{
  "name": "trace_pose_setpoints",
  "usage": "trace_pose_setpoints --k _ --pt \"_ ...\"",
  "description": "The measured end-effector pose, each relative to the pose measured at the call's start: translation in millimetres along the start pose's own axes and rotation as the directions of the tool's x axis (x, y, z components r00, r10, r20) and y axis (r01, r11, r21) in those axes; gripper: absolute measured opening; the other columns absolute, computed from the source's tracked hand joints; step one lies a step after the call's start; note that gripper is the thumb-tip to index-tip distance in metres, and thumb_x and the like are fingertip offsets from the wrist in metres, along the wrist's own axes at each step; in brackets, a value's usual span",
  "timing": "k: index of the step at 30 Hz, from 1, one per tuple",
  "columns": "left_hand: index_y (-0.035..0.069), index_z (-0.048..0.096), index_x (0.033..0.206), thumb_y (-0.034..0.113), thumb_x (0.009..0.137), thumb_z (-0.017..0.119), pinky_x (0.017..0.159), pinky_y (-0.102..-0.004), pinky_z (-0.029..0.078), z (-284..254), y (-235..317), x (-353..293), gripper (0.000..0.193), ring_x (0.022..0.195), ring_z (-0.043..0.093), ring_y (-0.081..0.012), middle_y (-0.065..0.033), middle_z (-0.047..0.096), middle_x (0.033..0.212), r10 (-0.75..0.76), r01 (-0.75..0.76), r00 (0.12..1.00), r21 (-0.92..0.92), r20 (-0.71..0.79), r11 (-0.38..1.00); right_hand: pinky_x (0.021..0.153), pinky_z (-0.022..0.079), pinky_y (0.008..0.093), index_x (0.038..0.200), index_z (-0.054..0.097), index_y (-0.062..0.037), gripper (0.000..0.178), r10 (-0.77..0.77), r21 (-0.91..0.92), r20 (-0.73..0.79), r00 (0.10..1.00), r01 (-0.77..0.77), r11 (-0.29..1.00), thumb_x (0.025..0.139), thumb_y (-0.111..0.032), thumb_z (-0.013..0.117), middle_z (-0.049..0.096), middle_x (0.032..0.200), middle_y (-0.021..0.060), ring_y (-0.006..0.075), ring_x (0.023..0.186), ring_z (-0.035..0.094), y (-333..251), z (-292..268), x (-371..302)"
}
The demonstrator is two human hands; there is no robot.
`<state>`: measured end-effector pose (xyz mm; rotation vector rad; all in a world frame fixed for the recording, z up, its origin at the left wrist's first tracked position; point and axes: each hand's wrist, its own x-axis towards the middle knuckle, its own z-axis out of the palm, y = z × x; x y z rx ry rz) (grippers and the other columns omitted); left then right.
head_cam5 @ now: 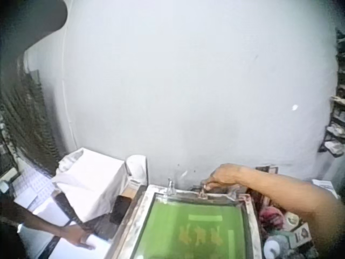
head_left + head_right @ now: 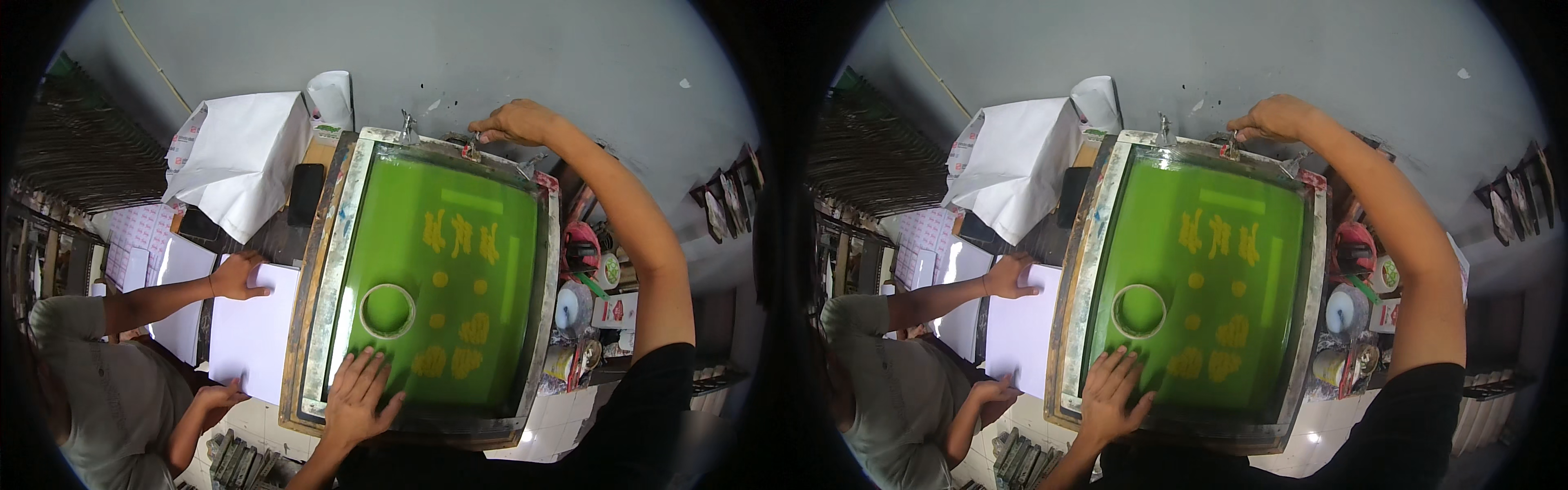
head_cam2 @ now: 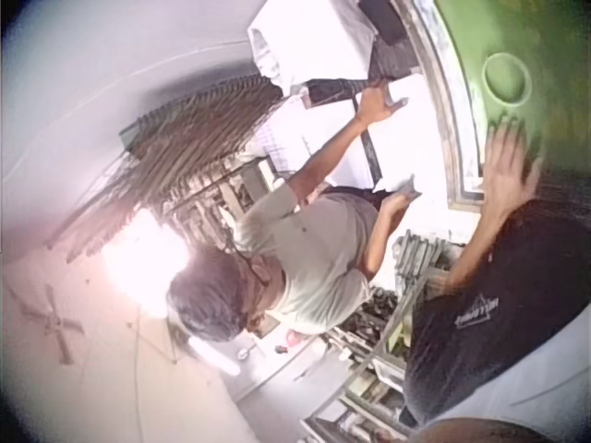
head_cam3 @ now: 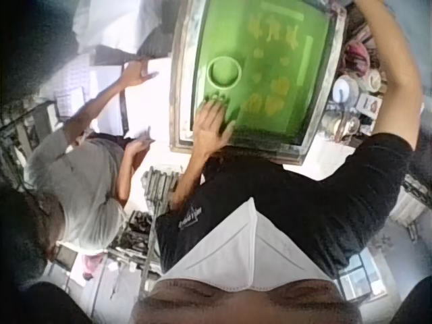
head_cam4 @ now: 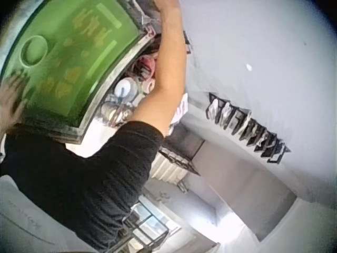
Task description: The person applies tape to a screen printing frame, wipes the screen with a cloth, places a sheet of paper on the press bed, and rubs their hands across the lowered screen to print a yellow design.
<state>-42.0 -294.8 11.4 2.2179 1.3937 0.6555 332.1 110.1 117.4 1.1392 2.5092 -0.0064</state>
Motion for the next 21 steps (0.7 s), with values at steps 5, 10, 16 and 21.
trace_pose_setpoints --k 5,10,16,21 --pt "0.001 0.074 0.114 0.028 0.082 0.083 0.117 -0.0525 0.041 0 4 5 0.044 0.135 0.057 -0.0330 -0.0167 0.067 0.130 0.028 -0.029 0.999 0.037 0.023 0.999 0.073 0.053 0.0554 0.123 0.063 -0.0151 0.038 -0.057 0.021 -0.156 0.986 0.061 0.998 0.108 -0.047 0.047 0.073 0.091 0.0187 0.0454 0.085 0.068 9 32 3" --pt "0.001 0.074 0.112 0.024 0.081 0.083 0.115 -0.0521 0.043 2 1 2 0.039 0.132 0.059 -0.0321 -0.0158 0.068 0.129 0.035 -0.035 0.999 0.024 0.006 0.999 0.064 0.048 0.0621 0.117 0.053 -0.0099 0.035 0.335 0.218 -0.341 0.878 -0.273 0.937 0.110 -0.043 0.046 0.066 0.069 0.0251 0.0519 0.072 0.065 -40 77 11" --pt "0.001 0.074 0.110 0.016 0.080 0.082 0.113 -0.0521 0.046 1 3 6 0.034 0.127 0.063 -0.0318 -0.0150 0.071 0.123 0.074 -0.077 0.995 -0.048 -0.063 0.996 0.071 0.051 0.0604 0.117 0.055 -0.0057 0.043 0.498 0.308 -0.346 0.795 -0.405 0.861 0.110 -0.046 0.042 0.070 0.082 0.0262 0.0509 0.081 0.067 -50 80 14" --pt "-0.001 0.075 0.107 0.012 0.083 0.077 0.111 -0.0502 0.046 -14 -5 1 0.027 0.123 0.066 -0.0311 -0.0156 0.075 0.116 0.031 -0.058 0.989 -0.187 -0.147 0.981 0.083 0.053 0.0564 0.118 0.061 -0.0056 0.051 0.380 0.281 -0.160 0.911 -0.327 0.902 0.111 -0.050 0.037 0.072 0.098 0.0240 0.0460 0.098 0.069 -44 38 2"
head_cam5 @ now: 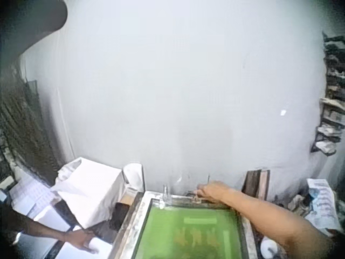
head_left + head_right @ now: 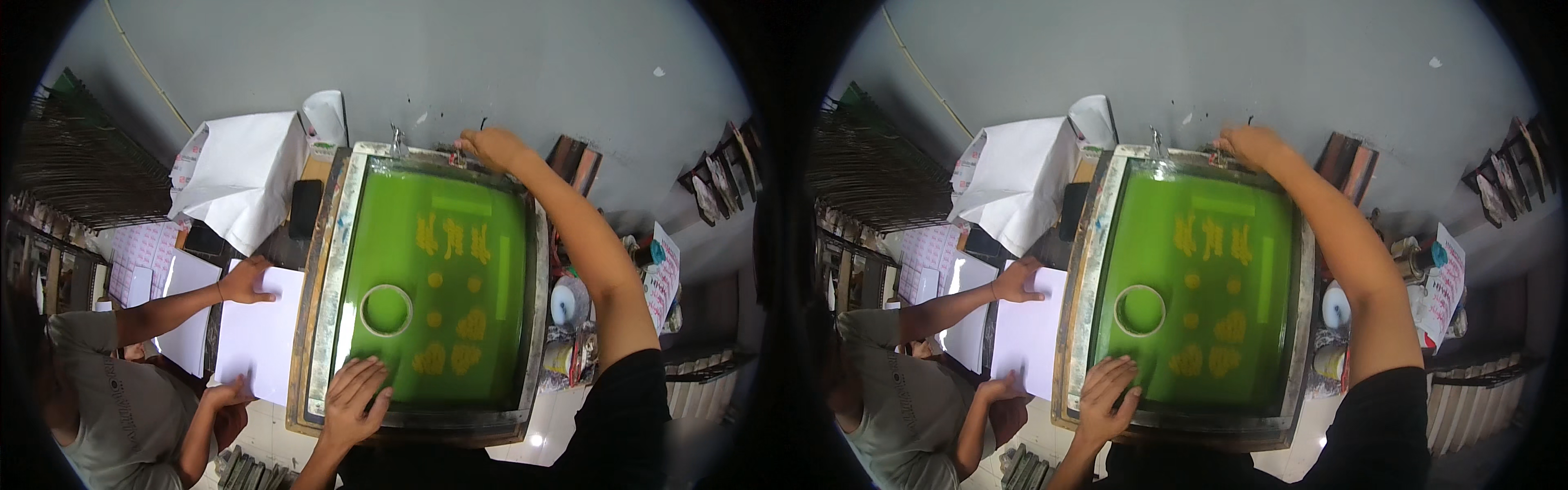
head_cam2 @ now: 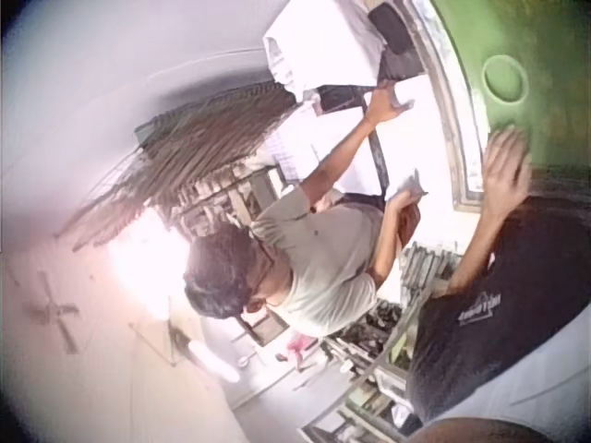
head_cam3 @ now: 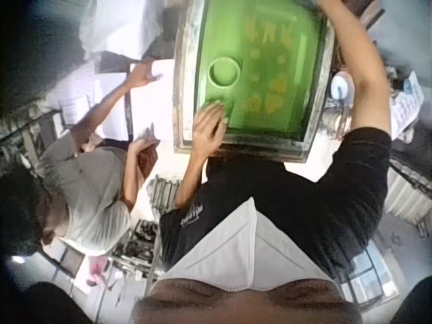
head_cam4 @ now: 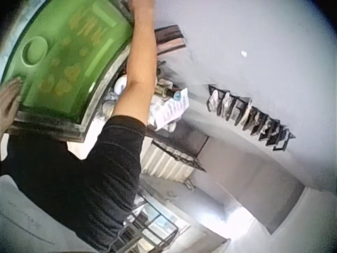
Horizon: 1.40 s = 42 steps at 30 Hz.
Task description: The person applies tape to a screen printing frame, wipes the screen with a cloth, places a sheet of paper on the press bed, and rubs their hands across the lowered screen to print a yellow design.
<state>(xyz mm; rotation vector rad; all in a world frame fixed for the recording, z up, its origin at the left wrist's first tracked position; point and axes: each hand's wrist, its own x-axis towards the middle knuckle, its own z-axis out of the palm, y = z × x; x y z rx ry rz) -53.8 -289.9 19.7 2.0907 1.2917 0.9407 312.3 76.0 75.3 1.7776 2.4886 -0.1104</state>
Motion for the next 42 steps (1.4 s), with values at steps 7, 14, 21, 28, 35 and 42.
trace_pose_setpoints --k 7,14,21,28,35,42 --pt "-0.005 0.058 0.137 0.019 0.088 0.074 0.123 -0.0562 0.027 -30 -20 12 0.056 0.147 0.041 -0.0440 -0.0267 0.048 0.154 -0.199 0.204 0.979 0.194 -0.043 0.960 0.079 0.053 0.0567 0.113 0.063 -0.0073 0.049 -0.019 -0.136 0.030 0.999 0.023 0.990 0.111 -0.049 0.038 0.073 0.092 0.0215 0.0438 0.091 0.070 2 -6 -1" --pt "-0.006 0.051 0.145 0.029 0.088 0.077 0.125 -0.0601 0.017 -28 -25 16 0.072 0.154 0.030 -0.0435 -0.0281 0.037 0.162 -0.191 0.168 0.978 0.230 0.080 0.959 0.078 0.052 0.0574 0.113 0.061 -0.0049 0.044 0.092 -0.061 -0.101 0.991 -0.099 0.993 0.110 -0.045 0.042 0.073 0.088 0.0213 0.0442 0.089 0.070 -6 20 -4" --pt "-0.006 0.051 0.144 0.025 0.088 0.077 0.125 -0.0594 0.018 -27 -25 15 0.069 0.153 0.033 -0.0432 -0.0278 0.042 0.159 -0.164 0.145 0.983 0.209 0.077 0.967 0.083 0.052 0.0592 0.120 0.059 -0.0054 0.044 0.248 0.056 -0.140 0.959 -0.242 0.969 0.110 -0.045 0.042 0.072 0.100 0.0249 0.0461 0.095 0.070 -27 31 -4" --pt "-0.005 0.052 0.145 0.026 0.091 0.074 0.126 -0.0561 0.018 -34 -30 28 0.066 0.153 0.033 -0.0402 -0.0240 0.042 0.161 -0.244 0.232 0.964 0.123 0.101 0.965 0.087 0.052 0.0565 0.128 0.062 -0.0066 0.052 0.198 -0.082 0.030 0.980 -0.195 0.977 0.109 -0.050 0.043 0.071 0.100 0.0252 0.0473 0.101 0.067 -21 5 9" --pt "-0.004 0.051 0.146 0.031 0.091 0.075 0.125 -0.0566 0.022 -28 -31 36 0.070 0.154 0.029 -0.0421 -0.0241 0.037 0.163 -0.162 0.130 0.980 0.249 0.112 0.960 0.097 0.054 0.0494 0.112 0.075 -0.0032 0.050 0.048 0.115 -0.031 0.998 -0.044 0.992 0.104 -0.047 0.053 0.074 0.113 0.0187 0.0391 0.111 0.069 -101 -22 62" --pt "-0.002 0.053 0.144 0.031 0.089 0.077 0.124 -0.0582 0.023 -30 -36 34 0.068 0.154 0.029 -0.0430 -0.0237 0.035 0.164 -0.142 0.112 0.982 0.227 0.123 0.968 0.087 0.058 0.0510 0.105 0.077 -0.0050 0.040 0.225 -0.064 -0.126 0.966 -0.234 0.970 0.106 -0.033 0.049 0.076 0.107 0.0175 0.0397 0.100 0.073 -139 15 92"
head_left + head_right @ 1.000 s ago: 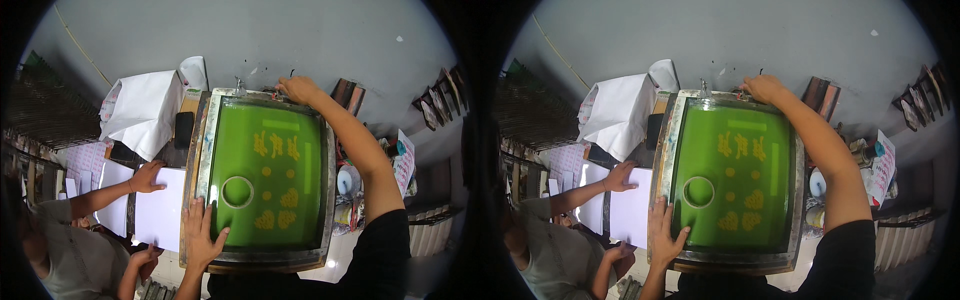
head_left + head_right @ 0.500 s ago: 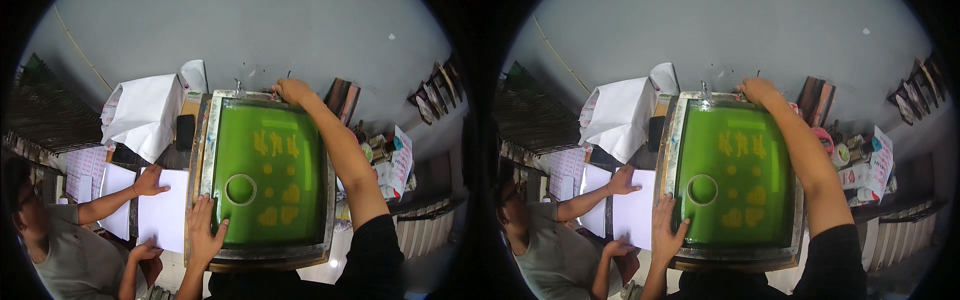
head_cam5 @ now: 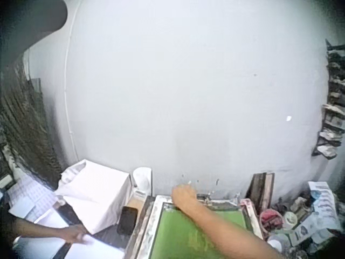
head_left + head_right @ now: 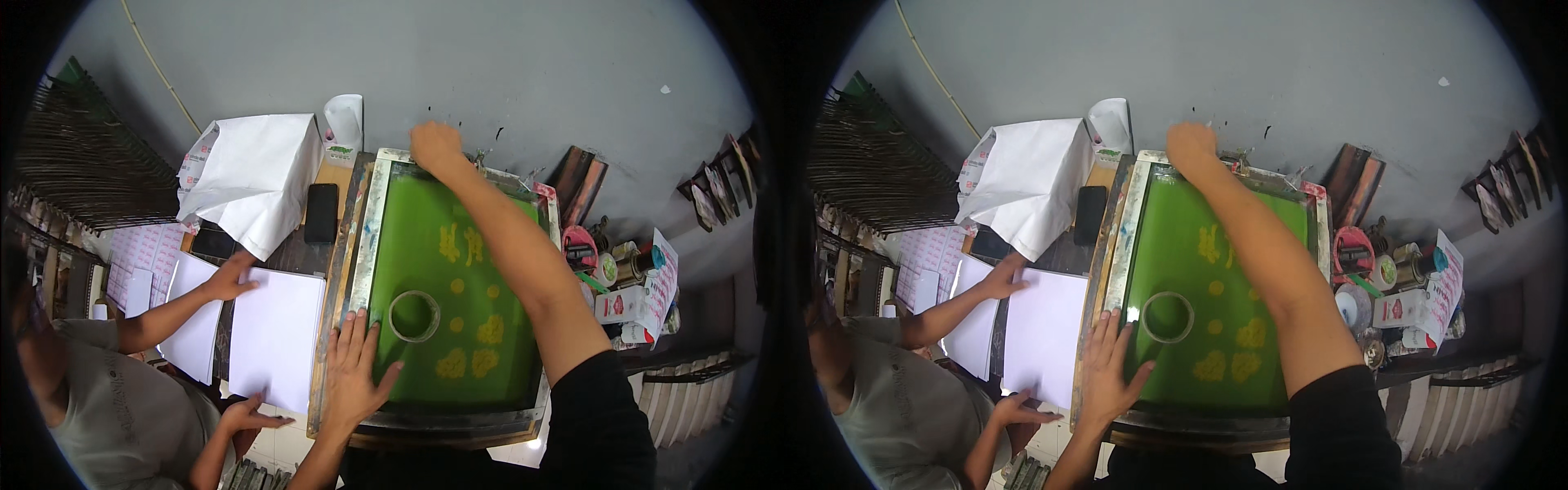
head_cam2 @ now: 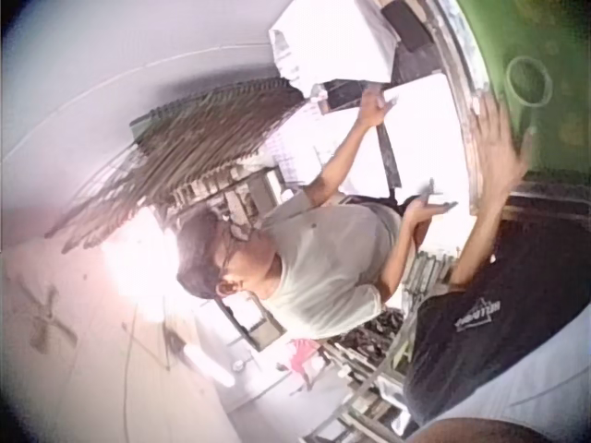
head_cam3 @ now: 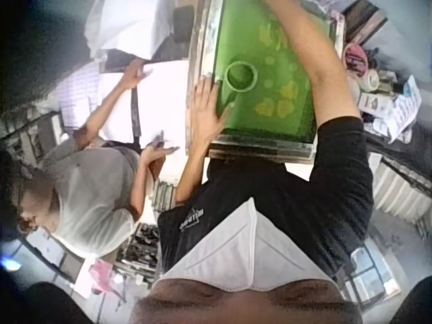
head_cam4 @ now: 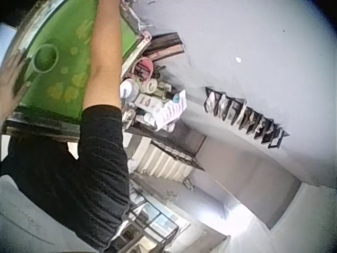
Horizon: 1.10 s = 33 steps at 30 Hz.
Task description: The person applies tape to a screen printing frame, wipes the screen with a cloth, places a sheet of paper on the press bed, and rubs their hands across the lowered screen to print a yellow design.
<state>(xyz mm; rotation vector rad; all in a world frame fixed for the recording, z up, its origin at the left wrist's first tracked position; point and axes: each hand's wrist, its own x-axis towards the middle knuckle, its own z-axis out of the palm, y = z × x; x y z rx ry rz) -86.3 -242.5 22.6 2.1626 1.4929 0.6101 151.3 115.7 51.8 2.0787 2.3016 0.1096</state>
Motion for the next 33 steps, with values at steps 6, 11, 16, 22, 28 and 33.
trace_pose_setpoints --k 6,11,16,22,28,33 --pt "0.000 0.056 0.144 0.044 0.092 0.072 0.122 -0.0601 0.024 11 -5 -6 0.069 0.156 0.025 -0.0409 -0.0239 0.031 0.166 0.018 -0.018 1.000 0.002 0.001 1.000 0.088 0.058 0.0512 0.109 0.077 -0.0067 0.033 0.111 0.013 0.001 0.994 -0.111 0.994 0.100 -0.027 0.053 0.076 0.110 0.0170 0.0384 0.103 0.073 -13 -11 -9" --pt "0.002 0.056 0.145 0.048 0.094 0.069 0.122 -0.0602 0.025 6 2 1 0.070 0.157 0.024 -0.0409 -0.0238 0.027 0.168 0.052 -0.052 0.997 0.001 0.053 0.999 0.094 0.056 0.0512 0.112 0.076 -0.0050 0.039 0.362 0.194 0.034 0.932 -0.361 0.912 0.102 -0.033 0.050 0.074 0.115 0.0193 0.0381 0.112 0.070 -15 -10 -12" --pt "0.001 0.054 0.146 0.039 0.092 0.075 0.119 -0.0596 0.029 4 -15 -6 0.069 0.156 0.024 -0.0440 -0.0247 0.026 0.168 0.018 -0.017 1.000 -0.056 0.022 0.998 0.099 0.052 0.0525 0.114 0.075 -0.0042 0.053 0.083 0.270 -0.042 0.996 -0.069 0.960 0.104 -0.049 0.049 0.073 0.117 0.0214 0.0408 0.112 0.069 11 -50 -32" --pt "0.000 0.057 0.141 0.031 0.088 0.079 0.118 -0.0543 0.034 4 -4 1 0.065 0.154 0.029 -0.0452 -0.0254 0.032 0.165 0.028 -0.027 0.999 -0.049 0.019 0.998 0.089 0.052 0.0541 0.111 0.073 -0.0036 0.060 0.102 0.111 0.065 0.993 -0.109 0.988 0.107 -0.056 0.044 0.072 0.102 0.0257 0.0465 0.100 0.067 135 -12 -59" --pt "-0.002 0.060 0.137 0.028 0.087 0.080 0.118 -0.0540 0.035 2 0 1 0.062 0.152 0.032 -0.0462 -0.0254 0.035 0.164 0.000 0.001 1.000 -0.037 0.015 0.999 0.083 0.052 0.0560 0.116 0.066 -0.0066 0.052 -0.074 0.128 -0.015 0.997 0.075 0.989 0.109 -0.051 0.042 0.072 0.096 0.0245 0.0463 0.096 0.067 149 -1 -66" --pt "-0.002 0.062 0.135 0.030 0.087 0.079 0.118 -0.0556 0.035 3 6 -1 0.060 0.153 0.031 -0.0461 -0.0251 0.034 0.165 -0.025 0.025 1.000 0.012 0.015 1.000 0.088 0.054 0.0553 0.125 0.061 -0.0099 0.045 -0.022 0.083 0.059 0.998 0.017 0.996 0.110 -0.047 0.040 0.073 0.106 0.0224 0.0450 0.103 0.069 137 2 -67"
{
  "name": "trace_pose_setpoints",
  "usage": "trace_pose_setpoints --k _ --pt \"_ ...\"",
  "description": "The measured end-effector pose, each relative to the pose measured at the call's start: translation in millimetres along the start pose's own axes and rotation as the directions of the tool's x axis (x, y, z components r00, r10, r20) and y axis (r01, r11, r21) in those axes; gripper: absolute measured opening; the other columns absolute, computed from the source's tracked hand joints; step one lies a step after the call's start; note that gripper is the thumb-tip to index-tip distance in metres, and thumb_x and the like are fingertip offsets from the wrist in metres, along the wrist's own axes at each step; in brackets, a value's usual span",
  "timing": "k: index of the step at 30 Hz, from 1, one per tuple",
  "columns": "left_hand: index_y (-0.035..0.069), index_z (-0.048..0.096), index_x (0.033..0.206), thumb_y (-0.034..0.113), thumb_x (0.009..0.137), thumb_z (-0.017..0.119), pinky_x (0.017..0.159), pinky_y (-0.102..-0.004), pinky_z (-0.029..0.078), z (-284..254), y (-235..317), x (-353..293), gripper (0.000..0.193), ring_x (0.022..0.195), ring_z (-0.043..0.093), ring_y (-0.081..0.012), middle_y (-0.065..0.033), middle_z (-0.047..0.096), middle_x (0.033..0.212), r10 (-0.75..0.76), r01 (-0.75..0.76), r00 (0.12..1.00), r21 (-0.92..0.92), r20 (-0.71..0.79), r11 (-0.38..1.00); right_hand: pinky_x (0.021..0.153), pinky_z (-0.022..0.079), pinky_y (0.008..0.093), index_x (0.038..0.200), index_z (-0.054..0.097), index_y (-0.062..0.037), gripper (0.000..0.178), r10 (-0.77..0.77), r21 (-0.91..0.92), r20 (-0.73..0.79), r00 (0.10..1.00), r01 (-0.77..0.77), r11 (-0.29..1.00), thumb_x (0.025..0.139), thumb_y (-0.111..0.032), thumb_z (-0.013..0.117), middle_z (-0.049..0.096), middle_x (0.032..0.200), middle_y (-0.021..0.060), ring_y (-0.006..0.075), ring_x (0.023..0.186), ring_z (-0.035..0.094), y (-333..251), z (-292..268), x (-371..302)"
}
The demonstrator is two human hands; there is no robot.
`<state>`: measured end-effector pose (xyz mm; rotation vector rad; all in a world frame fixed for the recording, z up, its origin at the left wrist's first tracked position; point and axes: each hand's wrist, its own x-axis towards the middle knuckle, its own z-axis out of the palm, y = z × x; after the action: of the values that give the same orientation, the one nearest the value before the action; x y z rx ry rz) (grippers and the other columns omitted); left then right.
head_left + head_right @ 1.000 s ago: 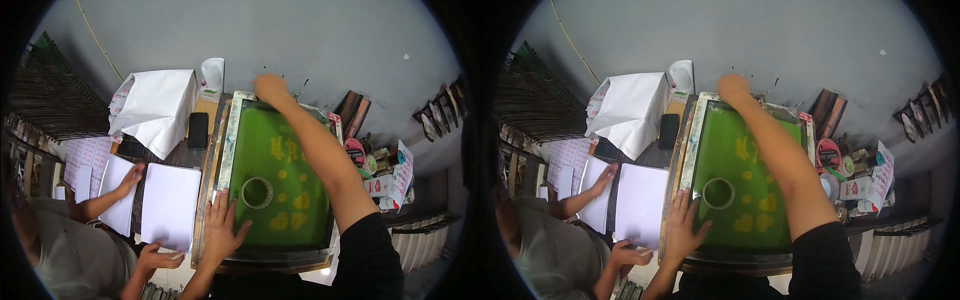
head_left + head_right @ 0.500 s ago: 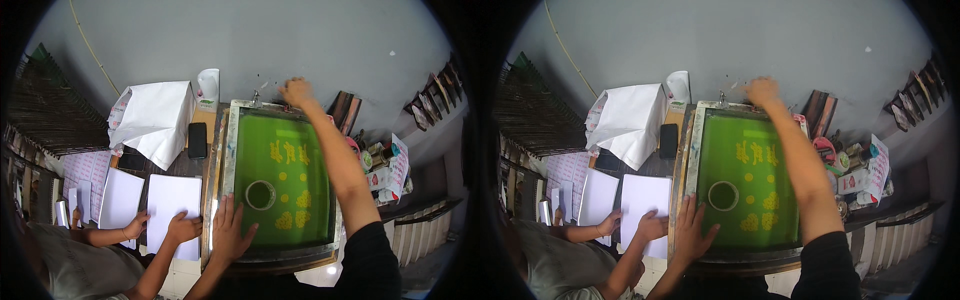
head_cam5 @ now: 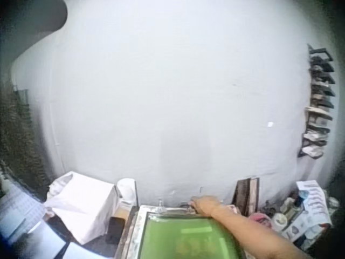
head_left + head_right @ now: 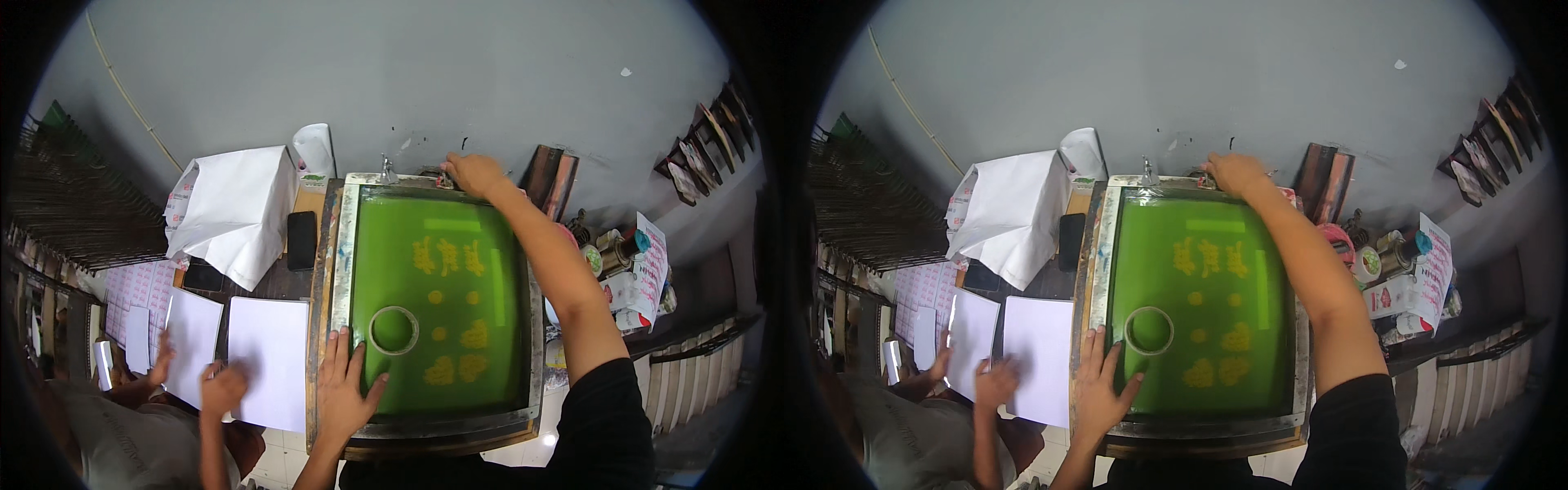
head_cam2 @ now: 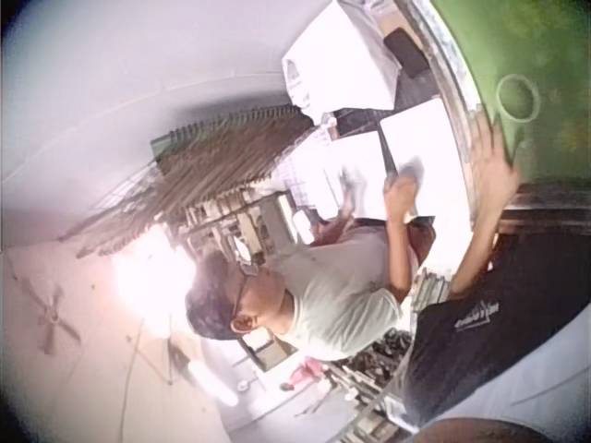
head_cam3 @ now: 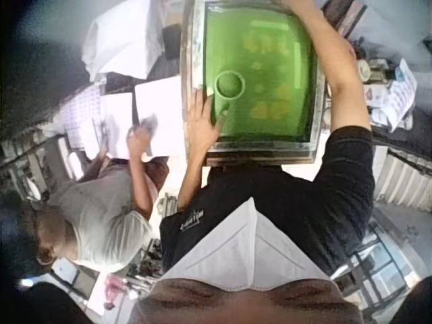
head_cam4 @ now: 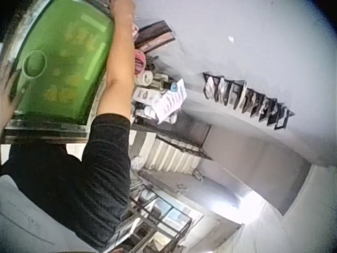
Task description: The person applies tape to a screen printing frame, wipes the screen with a cloth, places a sheet of paper on the press bed, and rubs their hands across the lowered screen to print a yellow design.
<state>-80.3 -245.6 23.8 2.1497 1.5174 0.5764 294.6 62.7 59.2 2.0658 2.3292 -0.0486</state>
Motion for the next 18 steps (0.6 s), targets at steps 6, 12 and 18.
trace_pose_setpoints --k 6,12,18 --pt "-0.003 0.062 0.135 0.032 0.088 0.078 0.120 -0.0546 0.033 1 12 6 0.060 0.153 0.029 -0.0462 -0.0247 0.034 0.165 -0.002 0.001 1.000 0.040 0.011 0.999 0.088 0.051 0.0593 0.126 0.057 -0.0063 0.046 0.187 0.144 -0.126 0.974 -0.168 0.975 0.109 -0.046 0.043 0.072 0.105 0.0256 0.0471 0.098 0.068 -7 33 -2" --pt "-0.003 0.062 0.135 0.032 0.091 0.075 0.119 -0.0508 0.034 -1 11 2 0.059 0.155 0.029 -0.0406 -0.0208 0.033 0.167 -0.020 0.021 1.000 0.083 -0.014 0.996 0.096 0.054 0.0511 0.121 0.065 -0.0020 0.047 -0.002 -0.071 -0.225 0.974 -0.014 0.997 0.108 -0.043 0.047 0.071 0.116 0.0243 0.0416 0.115 0.066 51 -19 -26" --pt "-0.002 0.063 0.134 0.032 0.089 0.076 0.116 -0.0504 0.038 5 10 4 0.057 0.154 0.032 -0.0384 -0.0171 0.036 0.167 -0.023 0.026 0.999 0.081 -0.044 0.996 0.092 0.054 0.0538 0.122 0.067 -0.0065 0.054 0.046 -0.032 -0.006 0.999 -0.046 0.998 0.107 -0.053 0.045 0.072 0.113 0.0236 0.0430 0.109 0.067 116 -13 -58"
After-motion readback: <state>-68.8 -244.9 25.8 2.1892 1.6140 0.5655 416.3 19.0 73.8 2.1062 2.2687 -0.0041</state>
